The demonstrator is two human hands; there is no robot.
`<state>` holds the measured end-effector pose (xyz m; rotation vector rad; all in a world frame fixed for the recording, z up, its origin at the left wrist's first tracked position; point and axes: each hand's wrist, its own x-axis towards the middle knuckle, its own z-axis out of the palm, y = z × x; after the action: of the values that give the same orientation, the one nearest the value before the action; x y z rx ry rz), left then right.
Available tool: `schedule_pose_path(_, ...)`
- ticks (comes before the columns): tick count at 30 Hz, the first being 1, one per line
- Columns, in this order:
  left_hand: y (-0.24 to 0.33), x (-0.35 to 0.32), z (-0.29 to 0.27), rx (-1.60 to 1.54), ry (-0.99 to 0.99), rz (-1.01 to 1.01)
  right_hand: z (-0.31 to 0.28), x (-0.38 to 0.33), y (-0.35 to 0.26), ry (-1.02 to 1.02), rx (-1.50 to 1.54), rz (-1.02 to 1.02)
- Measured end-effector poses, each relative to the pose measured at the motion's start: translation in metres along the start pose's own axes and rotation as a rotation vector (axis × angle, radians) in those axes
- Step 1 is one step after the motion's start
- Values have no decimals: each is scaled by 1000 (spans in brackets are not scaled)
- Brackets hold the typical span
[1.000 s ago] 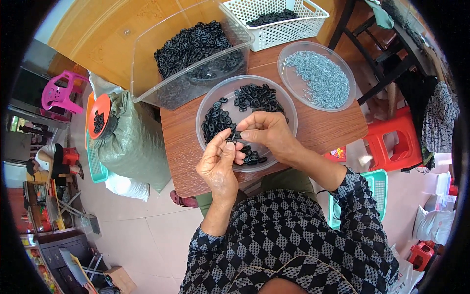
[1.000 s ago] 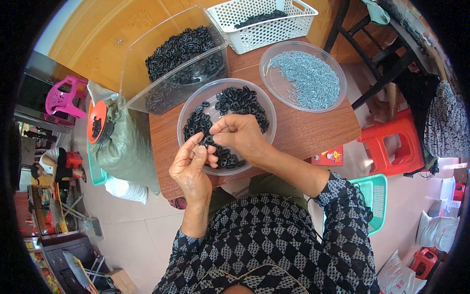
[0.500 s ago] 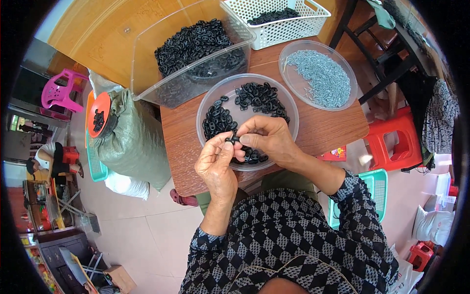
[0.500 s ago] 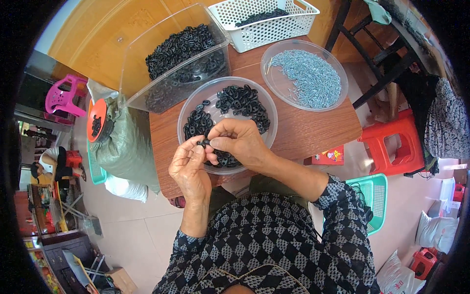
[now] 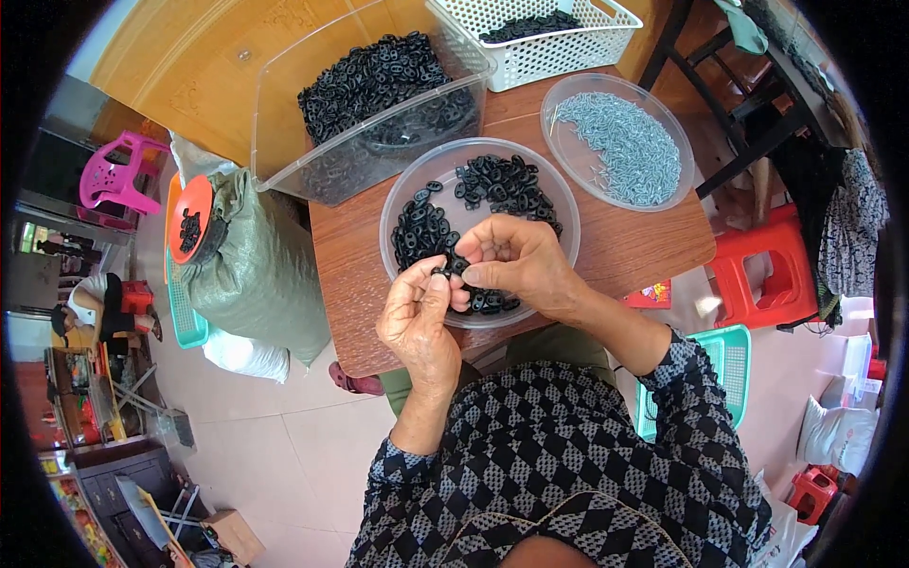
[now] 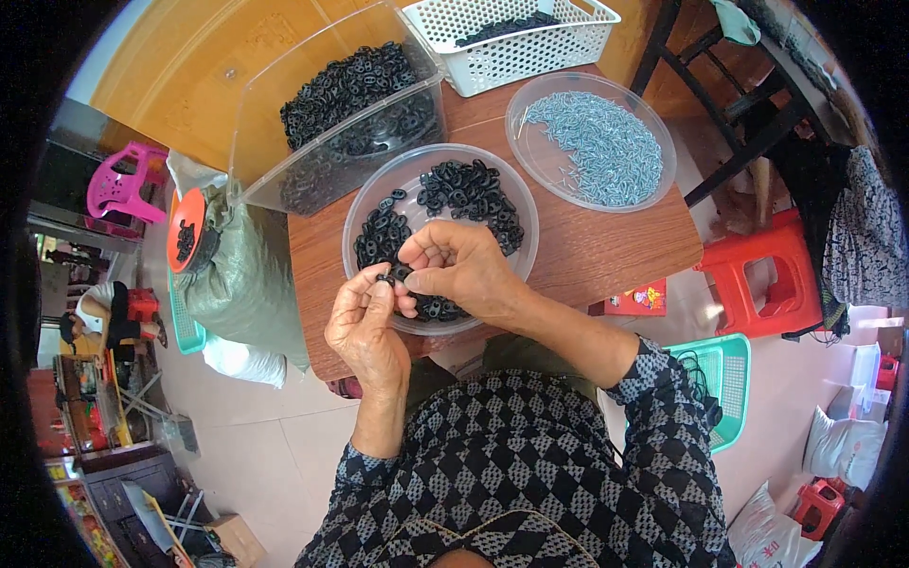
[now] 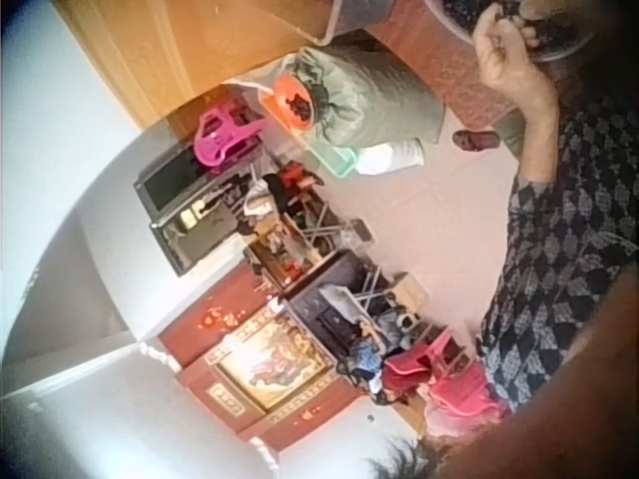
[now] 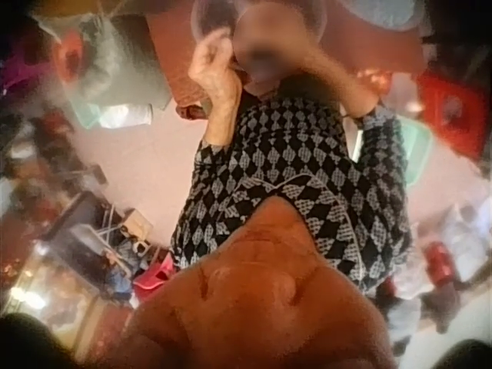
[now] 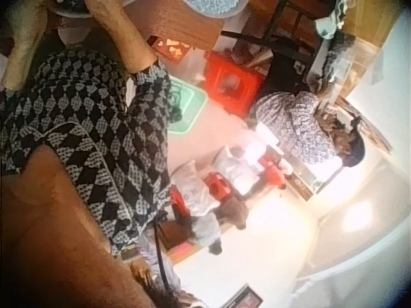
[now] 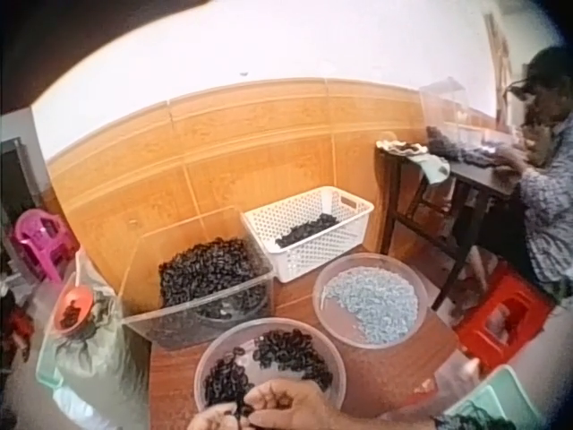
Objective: The person assembles plastic cord locks by picking up plastic stoppers and metal pins from trays and inserting the pins into the stoppers by hand.
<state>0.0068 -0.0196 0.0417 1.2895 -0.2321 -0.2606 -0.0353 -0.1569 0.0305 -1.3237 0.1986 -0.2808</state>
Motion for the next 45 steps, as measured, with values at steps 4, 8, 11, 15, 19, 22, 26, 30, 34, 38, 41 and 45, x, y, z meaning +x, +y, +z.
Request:
schedule_pose_path(4, -4, 1, -1, -2, 16, -9, 1, -3, -7, -29, -119, -17)
schedule_pose_path(8, -4, 2, -2, -43, 20, -38, 1, -3, -3, -55, -31, 6)
schedule_pose_path(11, -5, 2, -1, -39, 20, -63, 4, -3, 0, 13, 54, 103)
schedule_pose_path(15, -6, 2, 2, -58, 10, -98, 12, -1, 5, 81, 129, 42)
schedule_pose_path(19, -6, 2, 2, -77, -16, -90, 17, -3, 3, 44, 204, 46)
schedule_pose_path(22, -7, 3, 2, -115, -2, -90, 19, -4, 10, 70, 220, -12)
schedule_pose_path(26, -8, 3, 1, -109, -1, -87, 15, -7, 13, 93, 214, -18)
schedule_pose_path(30, -8, 5, -3, -92, 8, -80, 14, -11, 8, 107, 87, -33)
schedule_pose_path(34, -9, 6, -2, -112, -1, -73, 11, -15, -3, 118, -392, -213)
schedule_pose_path(38, -9, 6, -3, -115, -13, -59, 10, -15, 0, 110, -451, -301)
schedule_pose_path(41, -6, 7, -3, -108, -8, -60, 10, -14, 3, 92, -515, -374)
schedule_pose_path(45, -6, 7, -4, -77, -17, -117, 2, -9, 1, 110, 99, 112)
